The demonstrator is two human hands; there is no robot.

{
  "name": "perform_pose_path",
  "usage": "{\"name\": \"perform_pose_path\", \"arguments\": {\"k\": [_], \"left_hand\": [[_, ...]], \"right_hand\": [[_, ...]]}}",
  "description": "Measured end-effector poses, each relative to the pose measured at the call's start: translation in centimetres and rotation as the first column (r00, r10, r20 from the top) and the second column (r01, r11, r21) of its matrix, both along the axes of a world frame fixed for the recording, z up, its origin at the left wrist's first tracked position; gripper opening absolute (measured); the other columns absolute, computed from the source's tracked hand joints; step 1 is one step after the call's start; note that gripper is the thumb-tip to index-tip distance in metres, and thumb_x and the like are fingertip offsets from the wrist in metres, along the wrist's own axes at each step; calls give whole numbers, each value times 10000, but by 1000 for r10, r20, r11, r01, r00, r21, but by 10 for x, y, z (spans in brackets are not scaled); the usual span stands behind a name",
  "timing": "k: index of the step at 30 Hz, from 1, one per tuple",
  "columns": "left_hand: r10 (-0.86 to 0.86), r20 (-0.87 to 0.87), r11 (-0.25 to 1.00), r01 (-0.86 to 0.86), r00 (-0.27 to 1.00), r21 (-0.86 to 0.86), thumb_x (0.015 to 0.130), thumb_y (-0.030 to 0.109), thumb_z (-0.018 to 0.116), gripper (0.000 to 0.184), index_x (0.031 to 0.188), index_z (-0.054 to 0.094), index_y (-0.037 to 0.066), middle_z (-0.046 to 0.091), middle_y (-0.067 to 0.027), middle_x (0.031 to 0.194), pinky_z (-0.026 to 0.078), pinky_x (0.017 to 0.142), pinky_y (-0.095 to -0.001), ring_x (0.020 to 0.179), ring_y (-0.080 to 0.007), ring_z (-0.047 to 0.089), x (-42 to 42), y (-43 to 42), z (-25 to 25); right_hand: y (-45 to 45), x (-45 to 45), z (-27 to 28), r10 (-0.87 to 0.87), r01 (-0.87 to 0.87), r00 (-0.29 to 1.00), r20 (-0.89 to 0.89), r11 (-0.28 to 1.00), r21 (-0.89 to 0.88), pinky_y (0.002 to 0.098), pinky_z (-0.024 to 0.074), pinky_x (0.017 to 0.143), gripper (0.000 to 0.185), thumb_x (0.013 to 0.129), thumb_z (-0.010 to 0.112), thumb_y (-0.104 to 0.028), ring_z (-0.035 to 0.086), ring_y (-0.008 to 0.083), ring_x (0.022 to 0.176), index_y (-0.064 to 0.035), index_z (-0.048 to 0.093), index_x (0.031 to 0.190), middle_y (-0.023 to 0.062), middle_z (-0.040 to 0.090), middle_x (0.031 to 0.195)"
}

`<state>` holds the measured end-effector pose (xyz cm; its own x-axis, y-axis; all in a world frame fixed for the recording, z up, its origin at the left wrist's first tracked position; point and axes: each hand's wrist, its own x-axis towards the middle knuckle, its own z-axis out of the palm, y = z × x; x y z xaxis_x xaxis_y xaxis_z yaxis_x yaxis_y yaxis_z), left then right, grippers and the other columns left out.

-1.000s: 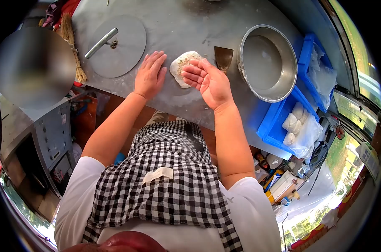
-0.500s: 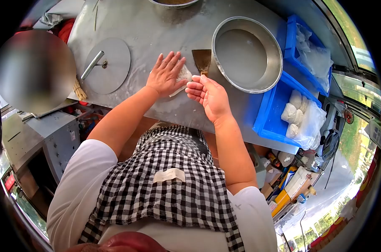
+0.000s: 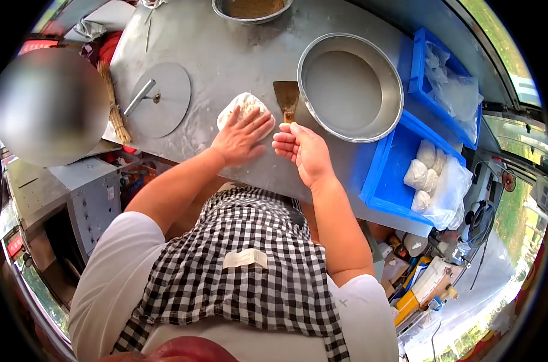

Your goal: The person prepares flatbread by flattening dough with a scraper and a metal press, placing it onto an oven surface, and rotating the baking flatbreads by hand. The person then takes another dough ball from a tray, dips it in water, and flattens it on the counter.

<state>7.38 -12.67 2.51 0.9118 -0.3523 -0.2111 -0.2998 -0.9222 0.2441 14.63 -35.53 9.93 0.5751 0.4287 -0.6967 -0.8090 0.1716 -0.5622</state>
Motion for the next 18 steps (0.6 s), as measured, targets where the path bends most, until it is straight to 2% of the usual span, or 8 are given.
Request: {"name": "perform_pose_path", "arguments": {"k": [3,6,7,8,10,13,16,18], "left_hand": [[4,93,998,-9,996,55,1024,595,517,812,1707,276,228,237,20,1781,38,1341,-536,1655,-228,161,-4,-7,-6],[22,31,1000,-22,999,-2,1029,592,513,816,1709,271,212,232,11,1782,36,1342,-532,1655,-232,159,-22,-7,-13],[66,86,998,-66,994,-5,1025,600,508,818,1710,264,226,254,12,1776,34,1341,-532,1650,-215,179,-20,-11,-7],[24,14,1000,-24,1000,9,1034,594,507,836,1716,244,189,222,-17,1785,33,1345,-522,1657,-236,147,-14,-10,1],[107,88,991,-99,990,-86,1039,591,501,845,1717,229,166,223,-43,1783,36,1345,-517,1656,-242,148,-13,0,1],[128,61,990,-124,990,-65,1057,556,502,796,1701,272,149,251,-58,1775,58,1340,-529,1649,-239,182,-18,11,-7],[284,203,953,-253,937,-165,1065,520,500,759,1689,302,137,283,-76,1762,75,1338,-531,1641,-246,212,-11,27,4],[454,228,880,-394,861,-264,1050,401,569,705,1659,356,118,323,-107,1741,117,1332,-529,1614,-271,288,-20,47,15]], "right_hand": [[1,1,6,13,-14,999,33,1000,18,364,621,880,362,1122,551,-291,738,209,953,28,675,1239,116,748,1045],[5,7,7,48,-48,998,30,999,-2,355,617,886,360,1121,554,-291,737,203,951,28,681,1228,115,749,1047],[6,8,3,59,-59,998,36,998,7,357,618,885,359,1121,554,-290,738,201,948,29,680,1229,116,750,1048],[8,9,3,62,-63,996,59,998,19,358,618,880,356,1122,551,-287,738,202,946,26,679,1233,117,750,1048],[21,12,10,73,-72,996,59,997,-17,362,616,887,359,1119,553,-294,737,205,951,24,682,1227,116,751,1046],[44,15,12,60,-65,994,88,996,54,373,612,906,375,1120,544,-311,738,222,958,22,686,1218,120,752,1049],[76,17,18,54,-64,997,56,978,196,387,609,930,401,1124,529,-333,737,247,994,26,672,1233,127,747,1073],[94,21,-3,32,-22,999,-21,940,341,413,612,967,429,1132,513,-349,730,272,1063,38,620,1283,150,723,1142]]}}
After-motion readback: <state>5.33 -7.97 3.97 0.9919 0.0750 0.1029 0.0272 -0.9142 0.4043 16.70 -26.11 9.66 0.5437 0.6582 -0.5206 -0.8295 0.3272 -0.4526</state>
